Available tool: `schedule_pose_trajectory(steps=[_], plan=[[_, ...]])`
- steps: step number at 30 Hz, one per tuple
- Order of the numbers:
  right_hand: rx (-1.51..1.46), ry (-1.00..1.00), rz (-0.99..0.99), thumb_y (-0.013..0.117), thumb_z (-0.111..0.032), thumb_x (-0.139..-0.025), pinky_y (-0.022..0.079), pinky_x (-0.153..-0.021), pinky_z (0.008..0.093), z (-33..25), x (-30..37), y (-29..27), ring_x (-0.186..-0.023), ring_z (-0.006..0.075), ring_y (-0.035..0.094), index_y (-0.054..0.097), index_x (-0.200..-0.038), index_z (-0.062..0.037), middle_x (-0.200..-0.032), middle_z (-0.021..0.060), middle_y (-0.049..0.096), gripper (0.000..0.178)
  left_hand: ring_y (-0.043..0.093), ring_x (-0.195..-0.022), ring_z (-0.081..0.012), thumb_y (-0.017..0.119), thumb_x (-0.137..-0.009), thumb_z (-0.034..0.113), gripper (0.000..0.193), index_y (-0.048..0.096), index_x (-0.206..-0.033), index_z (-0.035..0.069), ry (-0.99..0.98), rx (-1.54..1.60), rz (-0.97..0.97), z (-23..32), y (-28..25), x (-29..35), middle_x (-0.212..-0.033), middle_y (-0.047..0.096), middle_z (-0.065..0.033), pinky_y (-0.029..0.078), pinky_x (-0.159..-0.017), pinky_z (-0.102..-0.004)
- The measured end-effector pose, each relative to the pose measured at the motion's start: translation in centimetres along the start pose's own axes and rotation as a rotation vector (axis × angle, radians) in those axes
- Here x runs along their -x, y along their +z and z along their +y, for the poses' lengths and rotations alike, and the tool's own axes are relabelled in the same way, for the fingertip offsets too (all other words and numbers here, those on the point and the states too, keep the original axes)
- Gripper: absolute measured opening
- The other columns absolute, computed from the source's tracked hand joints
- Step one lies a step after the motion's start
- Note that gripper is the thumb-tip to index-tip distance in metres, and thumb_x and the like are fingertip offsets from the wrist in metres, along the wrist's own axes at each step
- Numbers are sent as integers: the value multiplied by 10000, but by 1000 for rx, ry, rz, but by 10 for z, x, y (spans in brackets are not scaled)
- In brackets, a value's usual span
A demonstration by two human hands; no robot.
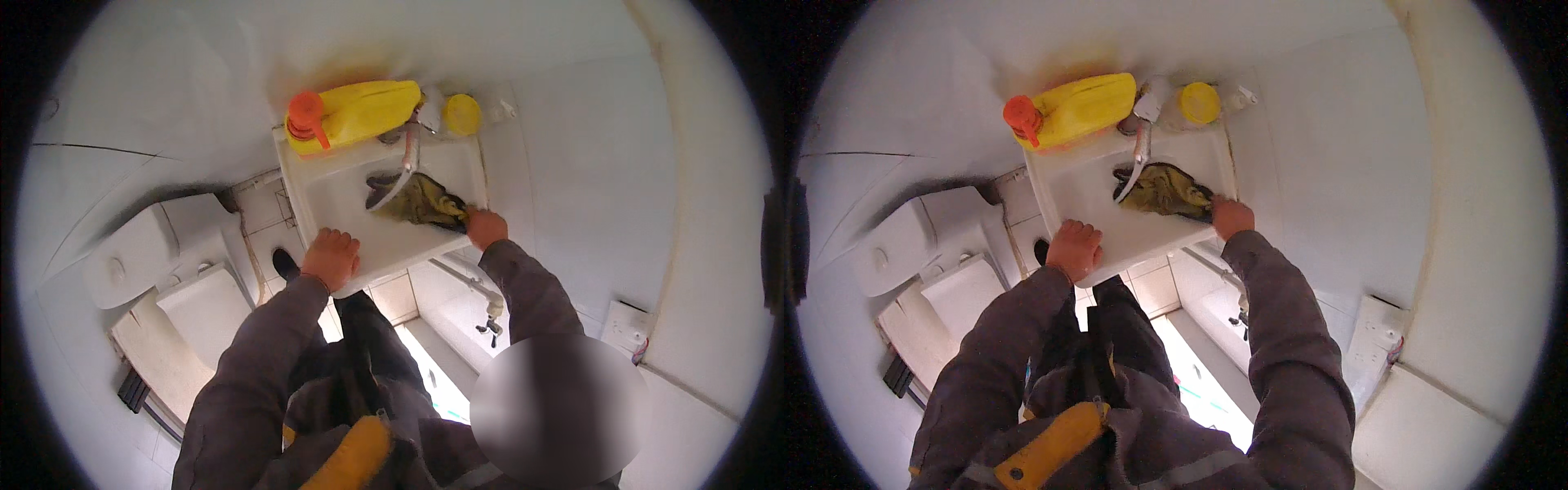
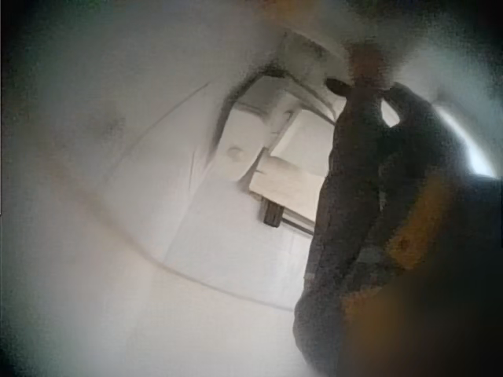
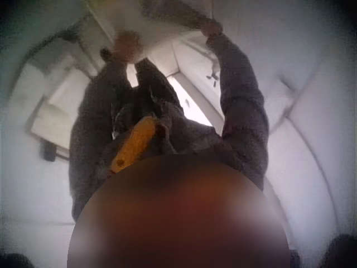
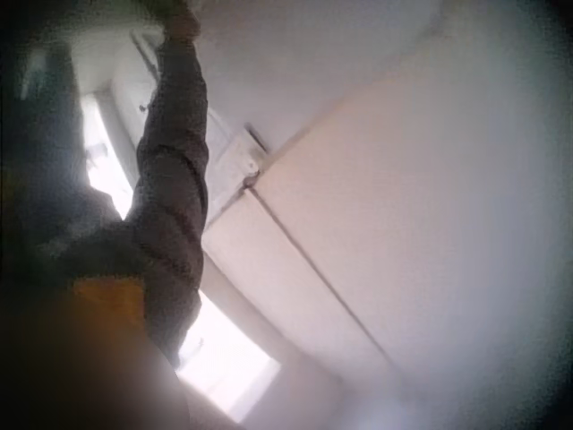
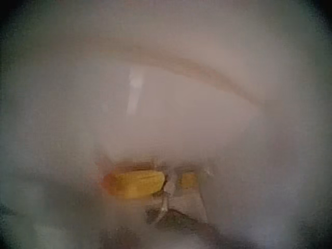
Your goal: The person mops the tiled floor of a small bathroom using a pink string mop, covering the area around the toilet and sink. They then wash a yellow cloth in the sink, wring it out, and wipe the toilet tank and lid.
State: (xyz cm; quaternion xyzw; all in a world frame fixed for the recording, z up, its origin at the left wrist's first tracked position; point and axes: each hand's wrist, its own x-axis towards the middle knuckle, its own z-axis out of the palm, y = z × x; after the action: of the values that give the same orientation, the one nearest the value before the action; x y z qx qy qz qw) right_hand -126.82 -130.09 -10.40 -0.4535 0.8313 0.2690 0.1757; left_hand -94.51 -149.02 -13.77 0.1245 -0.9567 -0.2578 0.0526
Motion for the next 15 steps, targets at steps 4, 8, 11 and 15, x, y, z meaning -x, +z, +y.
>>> schedule_pose_trajectory(steps=[4, 8, 11, 15], plan=[[59, -36, 336, 492, -172, -888, 546, -679, 427, -25, -54, -16, -835, 312, 652, 555, -1233, -114, -1037, 121, 598, 356, 570, -891, -257, 632, -748, 186, 293, 604, -1011, 58, 54, -22, 65, -3, 10, 1, -876, 590, -80, 422, -862, -394], [-45, 117, 283, 521, -212, -882, 545, -685, 437, -84, -35, 30, -841, 313, 657, 605, -1133, -97, -1004, 124, 608, 289, 568, -895, -260, 627, -755, 205, 356, 578, -1072, 53, -20, 4, -11, 2, 2, -5, -906, 594, -86, 414, -886, -395], [-193, 61, -50, 534, -211, -875, 541, -677, 452, -101, -17, -2, -833, 325, 662, 604, -1104, -87, -949, 138, 618, 269, 567, -908, -262, 621, -764, 216, 356, 570, -1077, 54, -45, -2, -40, 3, 2, -6, -924, 598, -92, 412, -892, -401], [-242, 24, 55, 548, -201, -865, 541, -676, 468, -54, -9, -33, -813, 347, 661, 574, -1124, -86, -919, 145, 619, 284, 563, -912, -249, 631, -770, 222, 303, 579, -1022, 62, -48, -41, -39, 2, 6, -3, -911, 601, -84, 404, -892, -393]])
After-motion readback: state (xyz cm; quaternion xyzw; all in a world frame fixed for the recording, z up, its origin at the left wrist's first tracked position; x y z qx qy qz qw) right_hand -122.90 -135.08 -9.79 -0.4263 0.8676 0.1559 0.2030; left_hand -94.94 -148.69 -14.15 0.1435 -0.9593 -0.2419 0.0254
